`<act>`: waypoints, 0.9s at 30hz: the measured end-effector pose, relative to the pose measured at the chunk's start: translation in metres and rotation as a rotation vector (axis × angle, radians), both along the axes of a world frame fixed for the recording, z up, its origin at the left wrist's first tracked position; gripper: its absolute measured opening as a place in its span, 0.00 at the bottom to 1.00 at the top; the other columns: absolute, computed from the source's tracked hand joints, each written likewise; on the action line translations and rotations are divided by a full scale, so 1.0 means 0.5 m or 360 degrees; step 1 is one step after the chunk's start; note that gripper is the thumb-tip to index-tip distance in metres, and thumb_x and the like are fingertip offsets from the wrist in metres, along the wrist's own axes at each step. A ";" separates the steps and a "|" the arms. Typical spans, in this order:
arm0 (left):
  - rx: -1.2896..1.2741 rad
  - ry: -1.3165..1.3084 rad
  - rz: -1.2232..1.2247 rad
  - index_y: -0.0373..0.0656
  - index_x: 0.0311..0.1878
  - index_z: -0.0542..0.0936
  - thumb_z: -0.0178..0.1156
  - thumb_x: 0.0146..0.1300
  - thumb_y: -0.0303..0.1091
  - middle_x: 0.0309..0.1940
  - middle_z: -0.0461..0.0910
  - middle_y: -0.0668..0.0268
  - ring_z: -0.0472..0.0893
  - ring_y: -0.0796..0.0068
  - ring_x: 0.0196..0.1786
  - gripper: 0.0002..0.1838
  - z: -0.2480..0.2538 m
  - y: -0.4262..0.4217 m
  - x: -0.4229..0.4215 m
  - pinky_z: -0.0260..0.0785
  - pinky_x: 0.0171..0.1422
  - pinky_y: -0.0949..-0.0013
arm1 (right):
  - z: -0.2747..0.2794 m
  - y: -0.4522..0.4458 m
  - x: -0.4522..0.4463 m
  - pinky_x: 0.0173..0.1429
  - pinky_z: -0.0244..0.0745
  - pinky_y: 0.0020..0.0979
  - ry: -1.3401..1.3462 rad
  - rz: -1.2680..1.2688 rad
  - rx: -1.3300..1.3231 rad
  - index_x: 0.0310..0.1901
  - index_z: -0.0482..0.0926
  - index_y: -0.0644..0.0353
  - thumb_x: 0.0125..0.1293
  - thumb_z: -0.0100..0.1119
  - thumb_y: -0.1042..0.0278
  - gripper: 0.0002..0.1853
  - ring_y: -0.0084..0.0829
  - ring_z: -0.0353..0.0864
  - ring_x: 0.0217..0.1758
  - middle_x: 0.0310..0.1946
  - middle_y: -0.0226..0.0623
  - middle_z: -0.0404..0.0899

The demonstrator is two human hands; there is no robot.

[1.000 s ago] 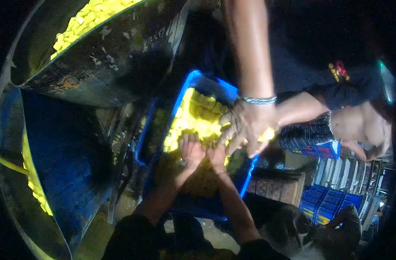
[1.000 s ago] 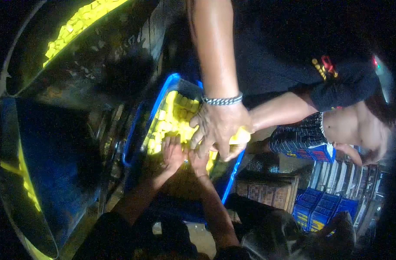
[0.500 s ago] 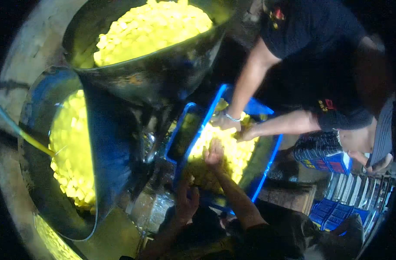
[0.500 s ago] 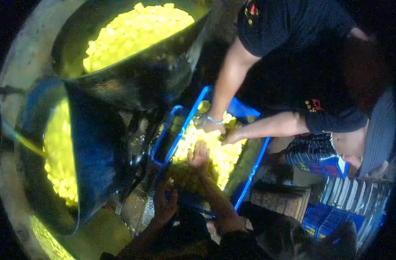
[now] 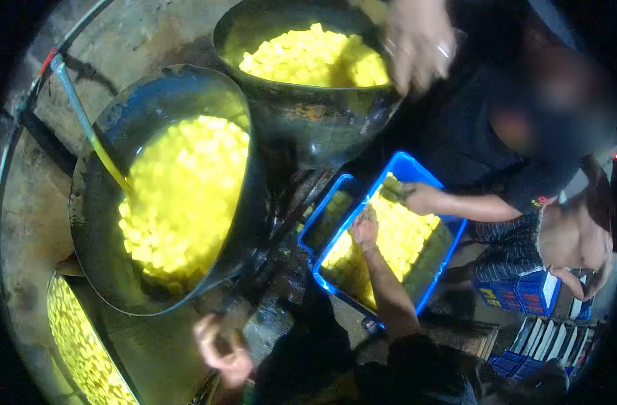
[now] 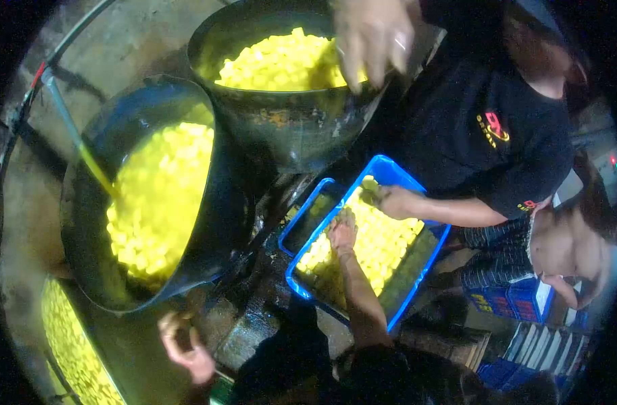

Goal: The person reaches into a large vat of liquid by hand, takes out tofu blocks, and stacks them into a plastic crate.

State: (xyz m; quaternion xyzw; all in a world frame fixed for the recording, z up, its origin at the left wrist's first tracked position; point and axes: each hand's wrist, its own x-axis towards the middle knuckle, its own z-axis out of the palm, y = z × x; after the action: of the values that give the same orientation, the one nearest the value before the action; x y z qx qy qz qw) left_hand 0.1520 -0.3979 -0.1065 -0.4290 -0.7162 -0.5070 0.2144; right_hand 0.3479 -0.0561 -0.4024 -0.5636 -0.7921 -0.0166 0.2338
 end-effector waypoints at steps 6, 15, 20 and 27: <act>-0.0178 0.0149 0.0449 0.35 0.46 0.73 0.57 0.61 0.38 0.45 0.73 0.56 0.71 0.59 0.51 0.17 0.051 0.032 -0.121 0.61 0.56 0.55 | -0.122 0.102 0.049 0.58 0.63 0.43 0.0317 0.0534 -0.0968 0.51 0.72 0.59 0.62 0.45 0.64 0.17 0.41 0.69 0.53 0.51 0.42 0.72; -0.0491 0.0430 0.1047 0.42 0.39 0.78 0.54 0.57 0.49 0.37 0.80 0.61 0.76 0.60 0.45 0.19 0.056 0.250 -0.382 0.57 0.55 0.58 | 0.470 -0.071 -0.078 0.47 0.72 0.29 0.1423 0.0477 -0.0734 0.46 0.74 0.67 0.55 0.58 0.77 0.15 0.26 0.75 0.38 0.35 0.36 0.75; -0.0540 0.0354 0.0864 0.46 0.24 0.78 0.56 0.56 0.43 0.24 0.78 0.62 0.75 0.64 0.32 0.12 0.041 0.103 -0.208 0.58 0.47 0.60 | 0.804 -0.197 -0.312 0.63 0.63 0.38 0.0542 0.1965 -0.0213 0.54 0.74 0.60 0.47 0.70 0.64 0.29 0.43 0.71 0.57 0.53 0.44 0.73; -0.0699 -0.0056 0.0468 0.48 0.15 0.77 0.60 0.56 0.39 0.13 0.74 0.59 0.72 0.62 0.18 0.15 0.070 -0.014 -0.045 0.63 0.29 0.61 | 0.678 -0.335 -0.329 0.50 0.67 0.42 -0.0448 0.2431 0.0024 0.30 0.78 0.57 0.45 0.60 0.67 0.08 0.40 0.76 0.42 0.32 0.41 0.78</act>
State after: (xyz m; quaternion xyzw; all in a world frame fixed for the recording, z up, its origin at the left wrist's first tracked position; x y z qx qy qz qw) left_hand 0.1294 -0.4049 -0.0715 -0.3477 -0.8673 -0.3102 0.1751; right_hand 0.1832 -0.2235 -0.0632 0.1476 -0.9830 0.0724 0.0814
